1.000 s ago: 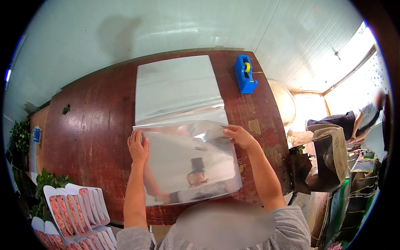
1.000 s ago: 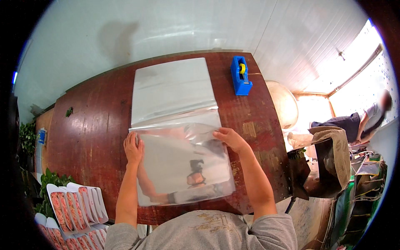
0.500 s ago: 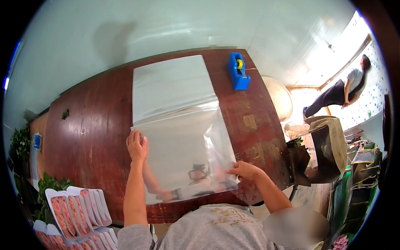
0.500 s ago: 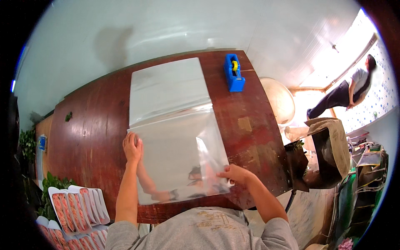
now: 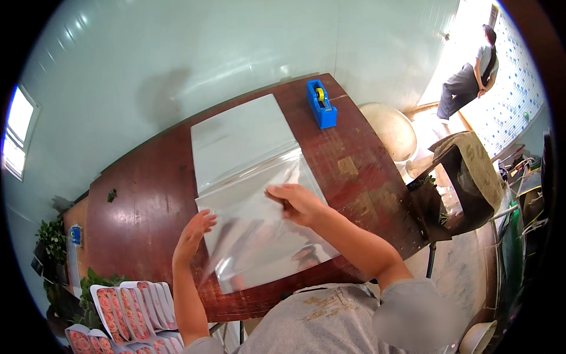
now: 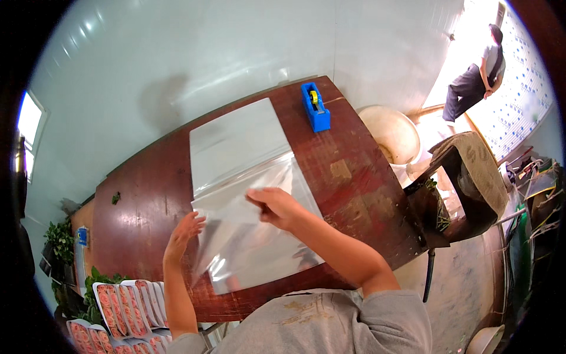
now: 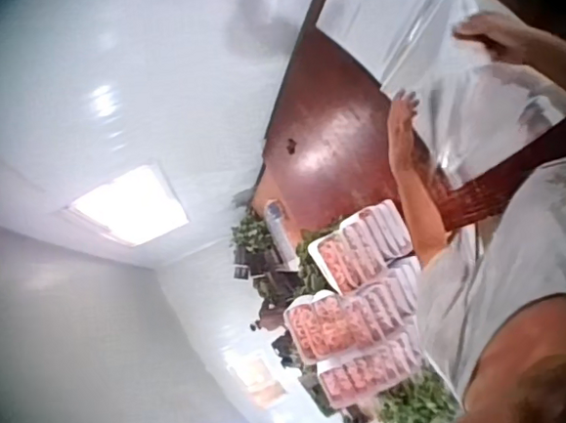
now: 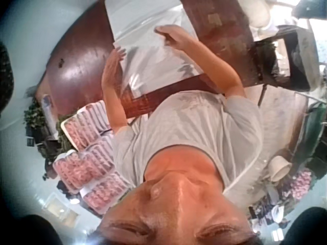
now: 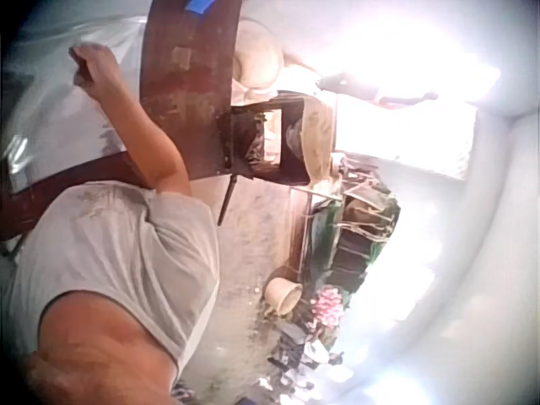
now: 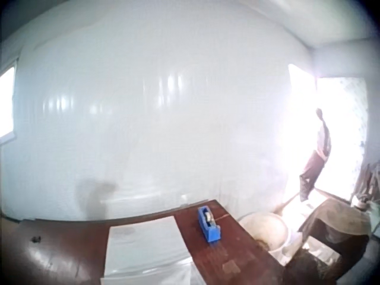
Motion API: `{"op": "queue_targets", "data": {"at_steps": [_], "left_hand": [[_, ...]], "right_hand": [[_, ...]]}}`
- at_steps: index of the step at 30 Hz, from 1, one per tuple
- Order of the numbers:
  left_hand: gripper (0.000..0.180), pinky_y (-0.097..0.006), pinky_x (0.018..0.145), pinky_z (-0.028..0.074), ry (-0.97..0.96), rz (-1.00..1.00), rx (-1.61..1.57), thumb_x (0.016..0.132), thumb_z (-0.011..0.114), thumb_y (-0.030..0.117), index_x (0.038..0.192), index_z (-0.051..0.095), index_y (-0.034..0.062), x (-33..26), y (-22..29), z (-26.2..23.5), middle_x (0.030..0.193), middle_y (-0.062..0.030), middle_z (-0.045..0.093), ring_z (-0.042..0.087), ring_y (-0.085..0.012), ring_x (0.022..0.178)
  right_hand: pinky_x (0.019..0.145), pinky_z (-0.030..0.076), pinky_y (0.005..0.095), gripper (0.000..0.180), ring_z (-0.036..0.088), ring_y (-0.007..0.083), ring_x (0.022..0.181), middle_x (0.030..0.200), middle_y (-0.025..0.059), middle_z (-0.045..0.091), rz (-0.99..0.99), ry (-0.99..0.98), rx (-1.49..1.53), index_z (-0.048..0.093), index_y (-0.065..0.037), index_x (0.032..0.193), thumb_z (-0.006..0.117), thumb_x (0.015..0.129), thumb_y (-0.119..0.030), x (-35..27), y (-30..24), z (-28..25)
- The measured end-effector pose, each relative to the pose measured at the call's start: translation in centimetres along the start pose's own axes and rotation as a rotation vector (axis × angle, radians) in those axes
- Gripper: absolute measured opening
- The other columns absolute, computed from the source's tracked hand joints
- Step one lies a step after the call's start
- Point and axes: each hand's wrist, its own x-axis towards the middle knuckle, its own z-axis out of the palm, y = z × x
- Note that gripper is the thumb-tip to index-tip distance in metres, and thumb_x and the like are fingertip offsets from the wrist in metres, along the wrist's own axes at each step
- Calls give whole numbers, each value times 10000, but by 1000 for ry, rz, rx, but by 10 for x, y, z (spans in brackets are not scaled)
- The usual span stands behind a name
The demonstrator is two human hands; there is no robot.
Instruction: The person trims the stems of green leafy plants using a manual lever cutter and then places the trimmed bunches into white boxes. They also handle clear plastic sheets and tape, preparing packaging materials on the table.
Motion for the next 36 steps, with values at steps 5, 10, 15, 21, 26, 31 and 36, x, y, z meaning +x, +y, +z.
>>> {"op": "queue_targets", "data": {"at_steps": [5,10,15,21,26,31,36], "left_hand": [[725,-377,974,468,200,179,459,879,734,303,1469,414,30,-55,76,29,1275,-150,646,621,-276,1165],[535,-447,861,513,643,-99,858,871,674,95,1386,540,147,-29,89,4,1015,-205,713,688,-358,966],[225,-509,714,488,731,266,1242,894,591,114,1105,669,111,40,115,-46,901,-191,690,646,-418,834],[214,-470,782,493,689,357,1216,908,580,149,1093,682,118,177,167,-71,902,-117,708,654,-358,869],[204,-453,790,496,659,292,1207,919,574,138,1087,688,120,257,157,-79,893,-94,715,658,-332,853],[213,-449,788,502,602,176,1249,919,568,137,1087,698,147,297,124,-99,928,-112,714,657,-330,879],[227,-456,803,504,531,100,1250,923,562,144,1104,698,151,323,87,-104,930,-139,710,659,-347,896]], "right_hand": [[483,363,219,228,422,58,523,821,-45,606,-75,-117,184,643,-80,981,705,938,-295,28,-29,38],[463,339,188,144,416,39,507,621,-59,480,-34,-149,403,612,-102,896,681,961,-212,66,-61,45],[444,344,198,208,401,56,506,620,-38,461,-122,-93,367,577,-125,825,707,942,-237,99,-97,30],[478,393,205,165,478,80,584,696,-21,547,-276,-163,445,614,-126,896,636,984,-264,136,-146,6],[495,428,221,200,520,98,600,687,-29,553,-249,-179,463,614,-125,882,621,990,-293,190,-167,-18],[501,451,232,191,575,110,627,717,-20,584,-233,-140,491,626,-124,880,627,987,-281,252,-164,-33],[525,475,228,177,559,109,651,771,10,584,-247,-151,491,620,-97,942,628,990,-267,300,-148,-53]]}}
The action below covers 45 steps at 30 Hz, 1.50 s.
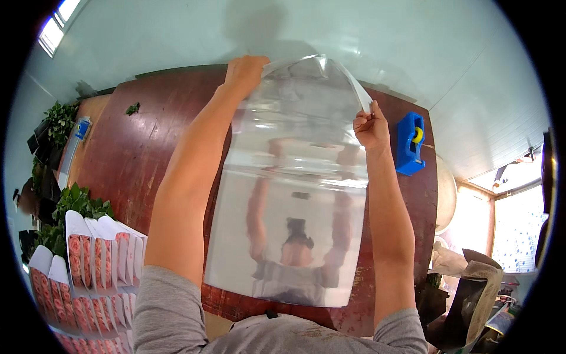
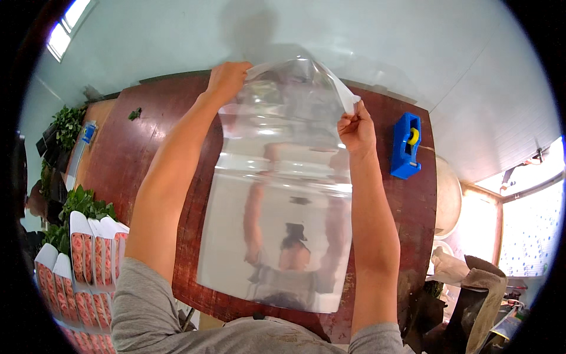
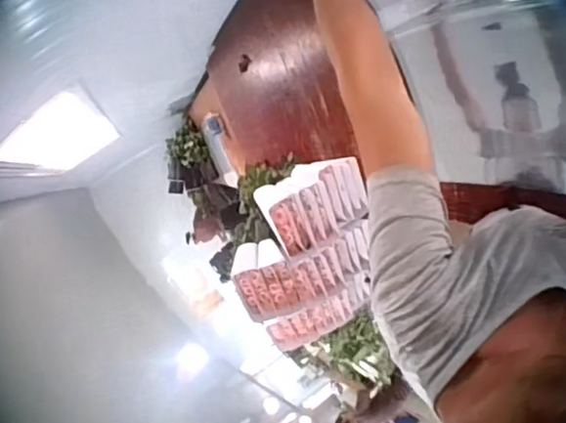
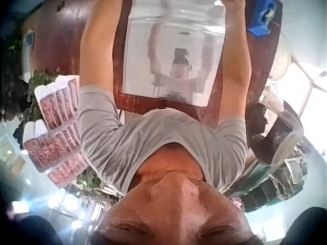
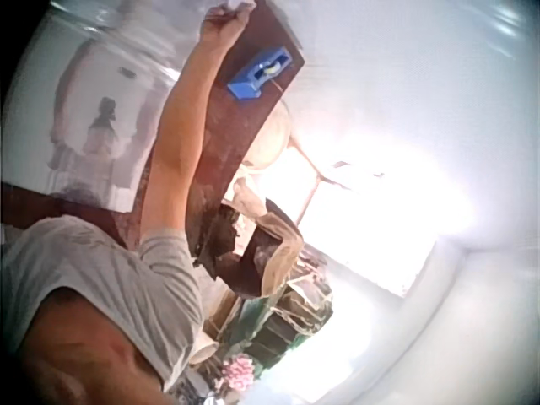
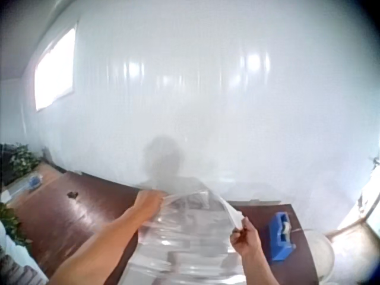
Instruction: The person trims the stems of green leafy plants using a manual lever cutter and then places the trimmed bunches into white boxes. They also handle clear plastic sheets and tape, preparing packaging materials on the table.
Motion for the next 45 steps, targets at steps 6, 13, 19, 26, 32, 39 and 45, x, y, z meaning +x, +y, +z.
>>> {"op": "queue_targets", "data": {"at_steps": [6,13,19,26,32,39,45], "left_hand": [[305,-459,882,491,9,5,-21,927,609,249,1212,652,148,7,-4,35,1046,-132,712,652,-347,997],[521,-451,986,455,254,-80,-30,923,660,384,1321,566,61,-25,-35,68,1286,-149,629,614,-335,1135],[349,-429,919,496,243,-127,-364,943,652,262,1207,629,36,-148,-62,94,1185,-179,658,628,-364,1077],[319,-471,1022,416,28,-11,-203,939,617,219,1207,611,47,-302,-32,111,1304,-153,596,548,-344,1212],[380,-483,1094,345,-14,11,-98,937,602,258,1263,590,62,-311,-30,124,1437,-122,506,471,-307,1317],[450,-497,1117,320,75,-16,-212,940,599,259,1337,533,58,-316,-30,115,1466,-178,462,420,-376,1358],[482,-508,1137,298,114,-77,-164,964,582,277,1371,495,34,-358,-16,102,1486,-218,432,390,-410,1382]], "right_hand": [[658,550,272,353,663,174,835,988,89,670,32,-140,17,597,-32,1190,595,1004,-332,28,5,-16],[950,519,379,602,582,265,1194,1371,177,552,-146,30,-568,396,4,1446,606,995,-334,-23,40,-23],[820,525,330,184,664,205,906,965,71,716,-346,72,-1585,714,-18,1055,667,894,-94,-137,105,-78],[934,457,422,194,584,295,1077,1135,65,663,-755,-273,-2012,675,-72,1008,614,831,-23,-156,124,-104],[966,443,426,248,555,291,1137,1164,67,644,-627,-174,-2113,664,-83,1068,609,832,-29,-160,128,-92],[1029,434,439,357,560,343,1191,1227,160,645,-757,181,-1878,639,-38,1199,610,843,-18,-226,109,-96],[971,471,419,363,581,341,1133,1134,161,669,-482,659,-1824,614,-34,1244,620,895,-135,-366,65,-122]]}}
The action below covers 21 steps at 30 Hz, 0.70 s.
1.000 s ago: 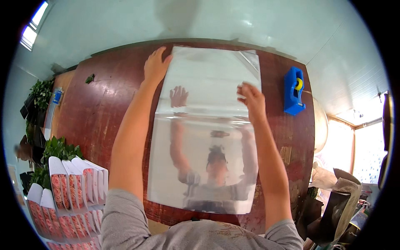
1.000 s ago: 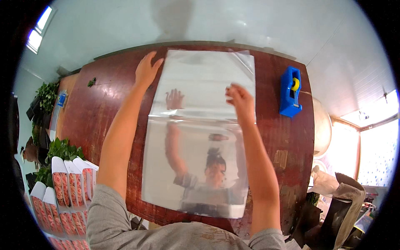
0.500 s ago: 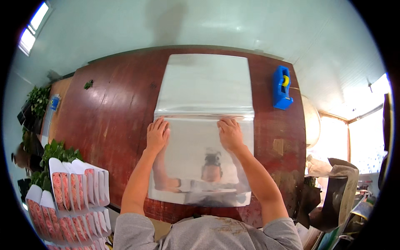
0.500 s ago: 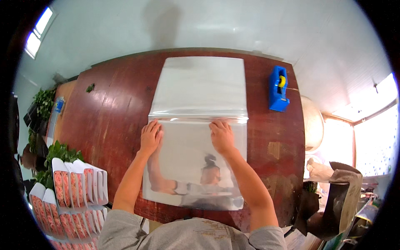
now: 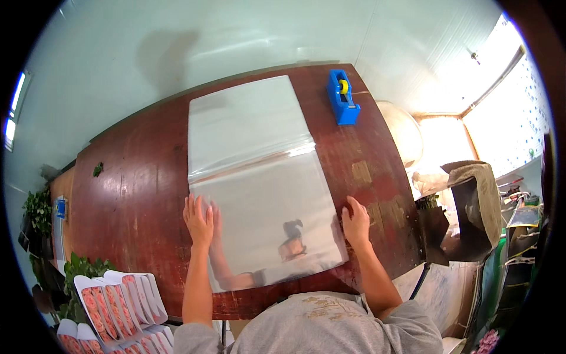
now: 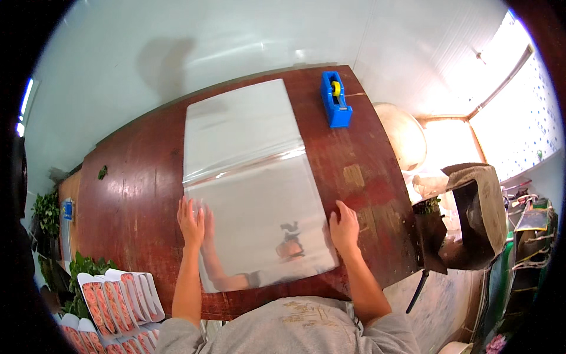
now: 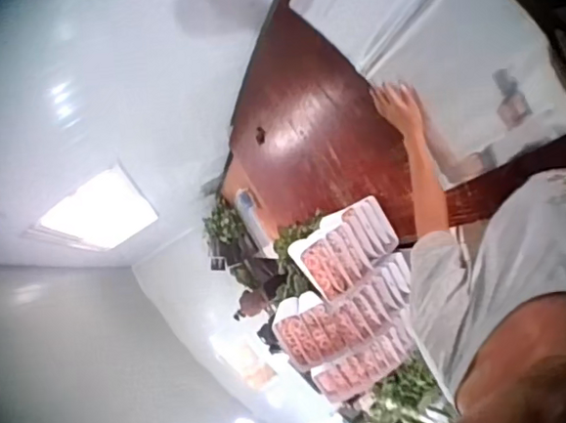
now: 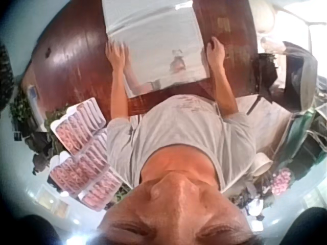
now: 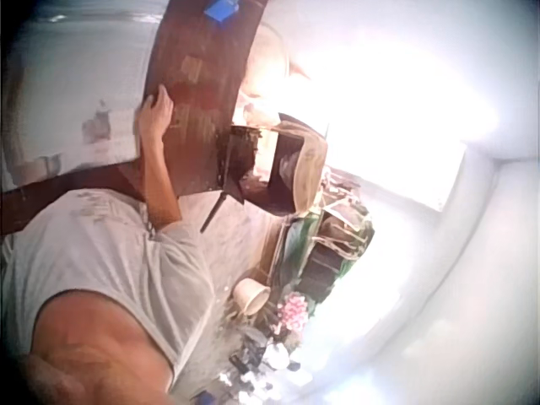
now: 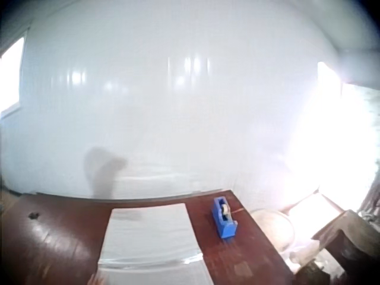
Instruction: The person trims the stems of green leafy plants using a manual lever cutter and then places the trimmed bunches into white boxes. They also handle clear plastic sheets and tape, preparing packaging materials on the table.
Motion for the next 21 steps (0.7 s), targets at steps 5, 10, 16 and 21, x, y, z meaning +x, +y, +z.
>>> {"op": "queue_targets", "data": {"at_steps": [5,10,16,21], "left_hand": [[494,-523,1113,331,41,-113,-135,997,552,305,1390,468,18,-41,0,-8,1494,-256,410,404,-431,1366],[497,-529,1122,319,8,-145,-166,1012,529,324,1392,462,10,-78,6,-6,1498,-251,406,396,-415,1381],[475,-560,1162,242,-74,-94,-21,1014,505,320,1390,467,33,-86,12,-1,1500,-226,408,373,-372,1411],[456,-558,1171,224,-90,-112,1,1000,519,305,1368,484,38,-85,15,-1,1495,-230,416,363,-371,1417]], "right_hand": [[942,487,426,431,592,350,1113,1167,186,654,124,-148,-160,566,-34,1302,629,899,-173,-68,12,-32],[880,497,456,306,596,363,1065,965,136,666,127,-149,-147,555,-63,1150,626,867,-158,-97,2,-22],[854,491,474,248,603,371,1032,905,124,662,4,-62,-150,537,-62,1050,640,841,-146,-105,-1,-9],[949,453,477,333,575,381,1108,1071,154,680,15,-190,-181,567,-48,1139,651,840,-167,-95,-6,-13]]}}
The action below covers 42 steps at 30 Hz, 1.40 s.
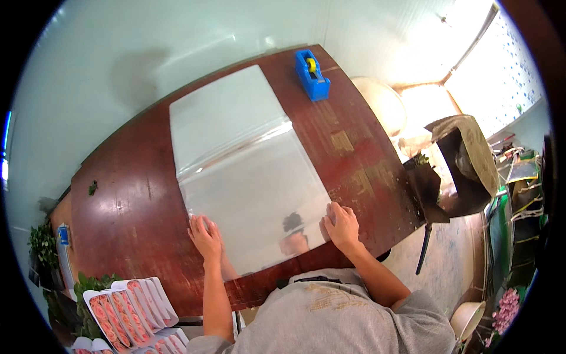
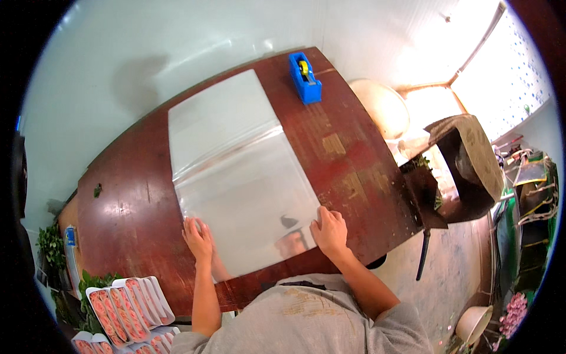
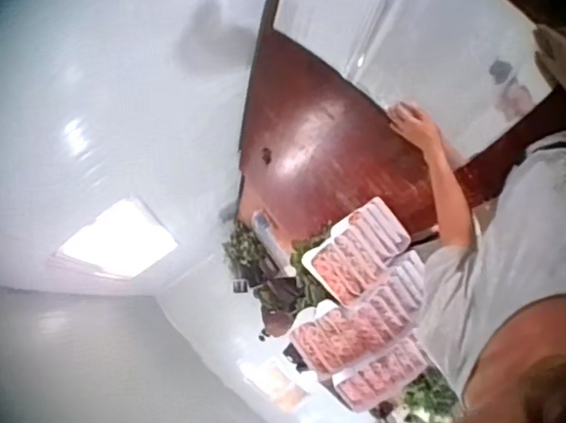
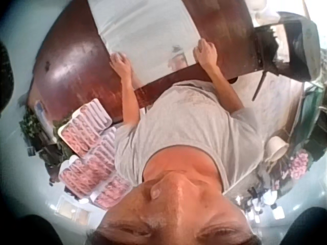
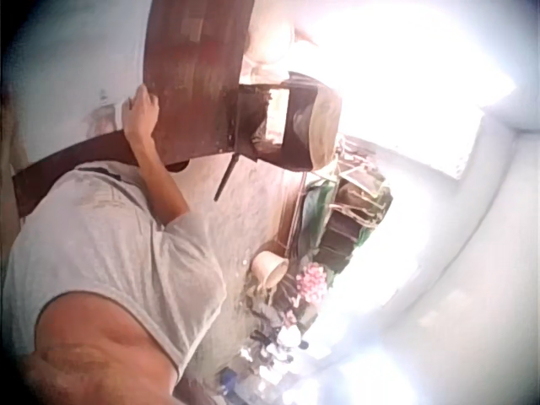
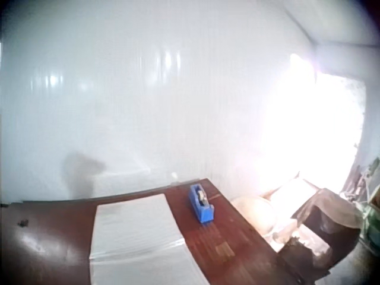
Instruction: The person trims the stems of green leafy plants using a manual lever cutter and then places the trimmed bunches into white boxes. They also handle clear plastic sheets and tape, preparing packaging materials on the table.
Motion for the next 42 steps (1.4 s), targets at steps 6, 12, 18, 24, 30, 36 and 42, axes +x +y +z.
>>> {"op": "queue_targets", "data": {"at_steps": [6,12,18,24,30,36,42], "left_hand": [[443,-566,1175,214,-25,-28,-29,977,545,283,1341,506,34,0,2,-1,1491,-237,420,354,-386,1415],[441,-575,1173,214,-16,-23,-19,962,562,284,1326,521,38,0,3,-3,1487,-242,421,351,-400,1411],[444,-594,1166,212,-40,-31,0,949,579,280,1321,523,44,-3,8,1,1479,-238,428,355,-405,1408],[482,-590,1158,228,-36,-28,-43,929,604,289,1330,515,37,-2,12,-3,1483,-241,420,363,-412,1398],[481,-540,1139,289,81,-114,-181,909,634,246,1317,521,17,3,19,-15,1475,-271,417,378,-434,1376],[463,-537,1122,311,33,-74,-110,906,637,223,1312,528,27,3,16,-17,1446,-246,464,418,-412,1349],[499,-547,1110,319,28,-34,-128,921,638,259,1340,503,24,0,2,-6,1420,-244,490,439,-418,1333]], "right_hand": [[1069,393,464,484,472,370,1299,1378,166,558,-431,269,-47,542,-66,1344,635,897,-228,128,-47,24],[1146,293,518,493,377,352,1398,1482,121,468,-612,185,-292,544,-146,1356,646,905,-317,252,-99,77],[1154,260,561,494,355,339,1410,1472,89,476,-568,32,-326,556,-178,1340,633,905,-398,276,-76,84],[1150,278,514,539,365,348,1395,1485,110,466,-546,-14,-243,544,-138,1354,674,874,-346,281,-74,76],[1123,344,449,520,441,370,1329,1423,182,513,-402,326,158,531,-40,1345,671,863,-172,254,-67,56],[1059,414,436,477,522,372,1246,1340,188,581,-98,208,200,517,-17,1372,618,932,-175,157,-15,24],[988,468,420,413,585,330,1151,1251,153,643,105,139,145,562,-33,1309,623,919,-152,28,38,-13]]}}
